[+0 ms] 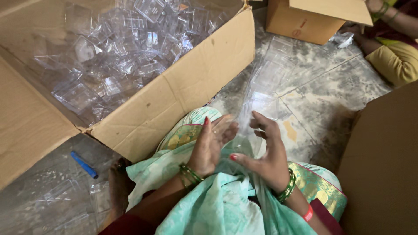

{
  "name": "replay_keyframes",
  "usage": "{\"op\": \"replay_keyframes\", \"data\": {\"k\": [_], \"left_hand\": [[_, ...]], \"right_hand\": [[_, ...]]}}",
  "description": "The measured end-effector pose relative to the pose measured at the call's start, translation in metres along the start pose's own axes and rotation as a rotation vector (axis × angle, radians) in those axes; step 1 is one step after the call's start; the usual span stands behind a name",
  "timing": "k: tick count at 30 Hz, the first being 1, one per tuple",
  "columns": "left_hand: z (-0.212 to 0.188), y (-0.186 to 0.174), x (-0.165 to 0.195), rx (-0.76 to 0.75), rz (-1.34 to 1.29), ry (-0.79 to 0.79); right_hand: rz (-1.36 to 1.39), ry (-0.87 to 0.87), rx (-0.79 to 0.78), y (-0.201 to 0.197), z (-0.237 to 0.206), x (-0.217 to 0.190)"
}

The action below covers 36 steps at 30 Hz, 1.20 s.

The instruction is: The person sits on the floor between cardboard boxes and assembles clear plastic containers, fitting lids onto bases one at a time and stacking the finished containers on the floor beside them. They repeatedly reach into a box of loose container parts and pass finished stacks toward another worker.

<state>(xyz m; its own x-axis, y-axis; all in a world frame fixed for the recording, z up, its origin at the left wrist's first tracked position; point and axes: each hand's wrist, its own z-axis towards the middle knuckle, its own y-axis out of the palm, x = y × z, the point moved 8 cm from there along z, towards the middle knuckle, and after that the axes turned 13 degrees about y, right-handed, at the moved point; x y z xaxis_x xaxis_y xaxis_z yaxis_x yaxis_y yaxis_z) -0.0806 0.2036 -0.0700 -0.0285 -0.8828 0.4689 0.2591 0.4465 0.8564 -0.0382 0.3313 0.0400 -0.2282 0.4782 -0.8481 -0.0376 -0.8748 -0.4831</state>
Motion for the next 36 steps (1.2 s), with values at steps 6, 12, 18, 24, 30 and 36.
{"op": "replay_keyframes", "data": {"k": [6, 12, 18, 24, 30, 36], "left_hand": [[0.016, 0.031, 0.023, -0.034, 0.099, 0.246], [0.010, 0.044, 0.039, -0.108, 0.298, 0.352], [0.002, 0.051, 0.047, -0.149, 0.421, 0.394], [0.001, 0.037, 0.036, -0.013, 0.315, 0.350], [0.002, 0.040, 0.022, -0.096, 0.352, 0.279], [-0.005, 0.031, -0.003, -0.073, 0.344, -0.024]], "right_hand": [[-0.085, -0.047, 0.014, 0.005, 0.017, -0.015], [0.026, -0.015, -0.034, 0.006, 0.015, -0.019], [0.215, -0.020, -0.080, 0.009, 0.010, -0.021], [0.261, -0.050, -0.062, 0.024, 0.003, -0.013], [0.299, -0.055, -0.038, 0.014, 0.003, 0.001], [0.012, -0.140, 0.052, -0.001, 0.009, 0.002]]}}
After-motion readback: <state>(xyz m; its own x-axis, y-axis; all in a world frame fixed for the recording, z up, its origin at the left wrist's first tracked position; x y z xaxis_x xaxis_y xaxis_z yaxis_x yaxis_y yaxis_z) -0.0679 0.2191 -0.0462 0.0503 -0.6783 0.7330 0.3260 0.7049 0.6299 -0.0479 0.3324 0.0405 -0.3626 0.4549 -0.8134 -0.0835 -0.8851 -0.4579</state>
